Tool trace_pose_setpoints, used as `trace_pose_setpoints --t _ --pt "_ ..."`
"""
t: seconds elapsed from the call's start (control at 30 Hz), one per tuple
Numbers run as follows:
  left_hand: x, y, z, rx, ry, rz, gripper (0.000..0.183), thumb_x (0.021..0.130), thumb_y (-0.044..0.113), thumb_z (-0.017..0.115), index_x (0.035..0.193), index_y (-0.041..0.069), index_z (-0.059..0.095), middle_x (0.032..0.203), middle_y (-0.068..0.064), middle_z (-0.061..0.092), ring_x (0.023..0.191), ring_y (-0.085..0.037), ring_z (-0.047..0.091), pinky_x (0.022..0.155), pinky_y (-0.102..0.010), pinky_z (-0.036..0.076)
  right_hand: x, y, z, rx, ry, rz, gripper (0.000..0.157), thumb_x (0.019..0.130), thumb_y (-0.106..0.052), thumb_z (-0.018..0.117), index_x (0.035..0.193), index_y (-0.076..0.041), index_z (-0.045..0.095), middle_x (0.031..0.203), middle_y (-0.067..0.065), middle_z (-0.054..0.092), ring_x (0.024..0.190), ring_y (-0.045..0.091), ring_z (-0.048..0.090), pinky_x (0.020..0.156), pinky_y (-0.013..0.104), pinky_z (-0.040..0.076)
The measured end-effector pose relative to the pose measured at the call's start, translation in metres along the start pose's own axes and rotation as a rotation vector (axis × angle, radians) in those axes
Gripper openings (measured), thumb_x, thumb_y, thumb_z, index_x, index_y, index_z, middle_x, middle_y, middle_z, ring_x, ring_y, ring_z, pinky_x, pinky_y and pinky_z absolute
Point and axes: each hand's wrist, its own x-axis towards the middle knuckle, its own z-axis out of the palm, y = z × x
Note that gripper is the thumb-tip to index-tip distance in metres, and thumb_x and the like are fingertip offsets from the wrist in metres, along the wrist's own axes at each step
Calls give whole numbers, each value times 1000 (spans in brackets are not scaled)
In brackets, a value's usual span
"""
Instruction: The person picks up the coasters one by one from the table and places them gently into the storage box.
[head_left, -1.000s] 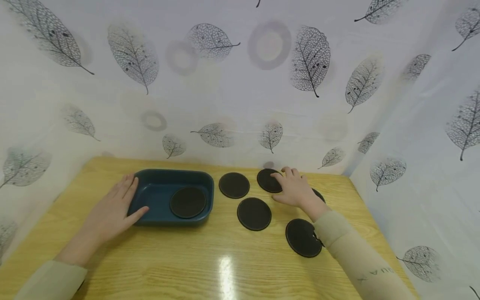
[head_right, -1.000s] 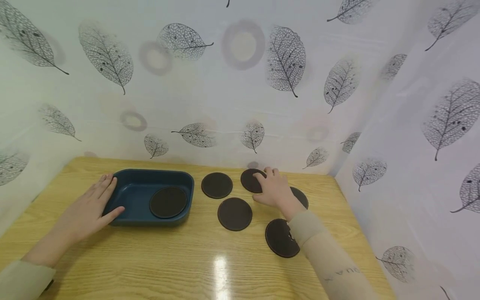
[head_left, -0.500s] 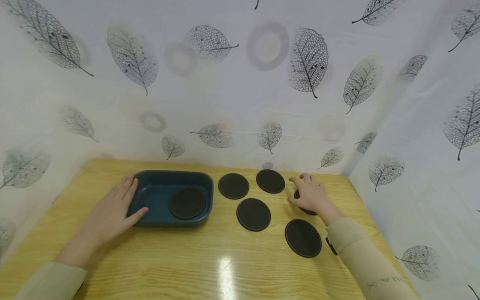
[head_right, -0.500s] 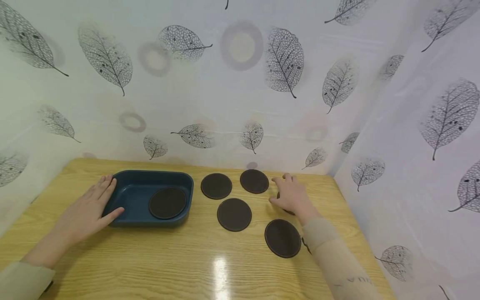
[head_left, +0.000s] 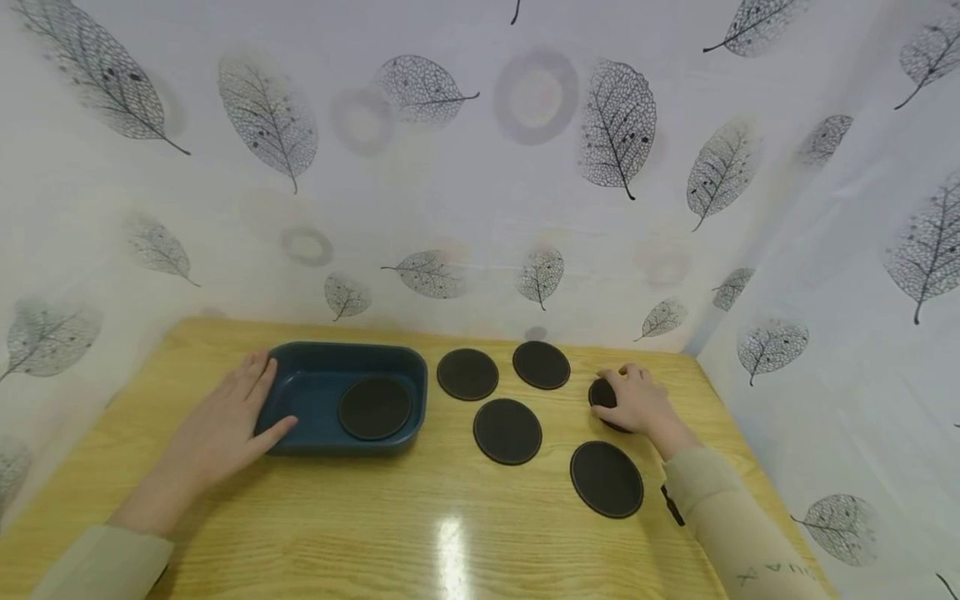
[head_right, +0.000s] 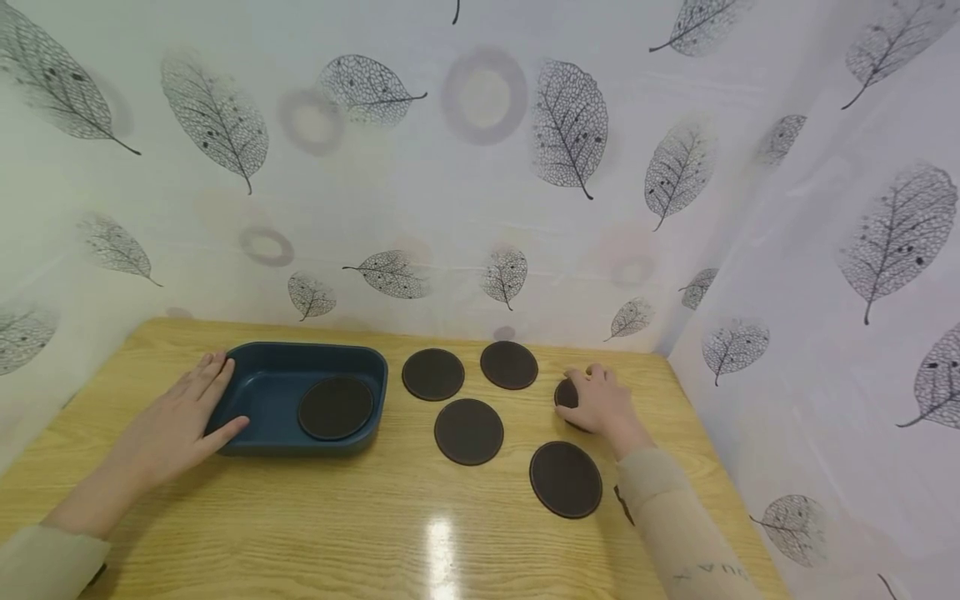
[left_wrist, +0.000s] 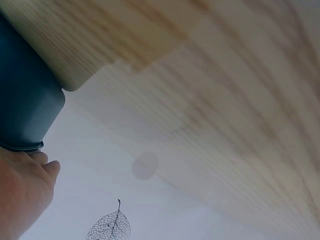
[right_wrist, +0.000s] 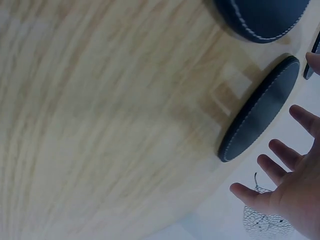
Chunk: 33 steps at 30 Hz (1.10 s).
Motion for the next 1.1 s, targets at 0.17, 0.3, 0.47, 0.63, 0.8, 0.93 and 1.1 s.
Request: trace_pose_setpoints --t 0.17,0.3,0.47,0.63,0.8,0.93,1.1 --pt "1 1 0 -3 -19 -8 97 105 54 59 164 -14 20 172 -35 15 163 -50 14 134 -32 -15 -1 11 10 57 -22 30 74 97 -49 66 157 -9 47 151 39 41 138 62 40 94 83 45" --pt "1 2 -1 -7 -25 -11 98 105 54 58 164 -14 19 173 -35 14 163 -49 13 134 -33 -14 -4 11 9 95 -25 43 74 96 -48 67 156 -10 47 150 38 40 137 63 40 93 82 45" --pt "1 2 -1 -13 -6 -5 97 105 52 60 163 -14 20 172 -36 14 163 -49 13 133 -30 -16 -4 9 9 101 -15 38 74 95 -46 67 156 -9 47 148 38 41 134 62 43 94 80 45" --pt "0 1 -1 -14 2 -3 97 105 52 60 164 -14 20 173 -36 14 163 -49 12 133 -30 -15 -2 8 9 98 -8 43 73 93 -45 68 154 -9 49 146 37 43 132 61 44 93 79 45" --pt "0 1 -1 -18 -3 -5 97 105 52 60 164 -14 19 173 -35 13 164 -49 11 134 -32 -14 -1 7 8 108 -15 48 74 92 -45 71 153 -10 50 142 37 45 129 60 44 90 77 46" --pt "-1 1 -1 -21 -3 -4 97 105 52 60 164 -14 19 173 -35 13 164 -49 12 135 -33 -12 0 5 6 112 -18 57 75 89 -45 73 152 -10 51 139 36 45 126 59 45 86 73 47" --pt "-1 1 -1 -19 -7 -7 97 105 52 60 164 -14 20 173 -34 13 163 -49 13 135 -33 -12 2 4 6 103 -17 68 78 86 -45 73 152 -10 52 136 34 46 123 55 44 82 69 46"
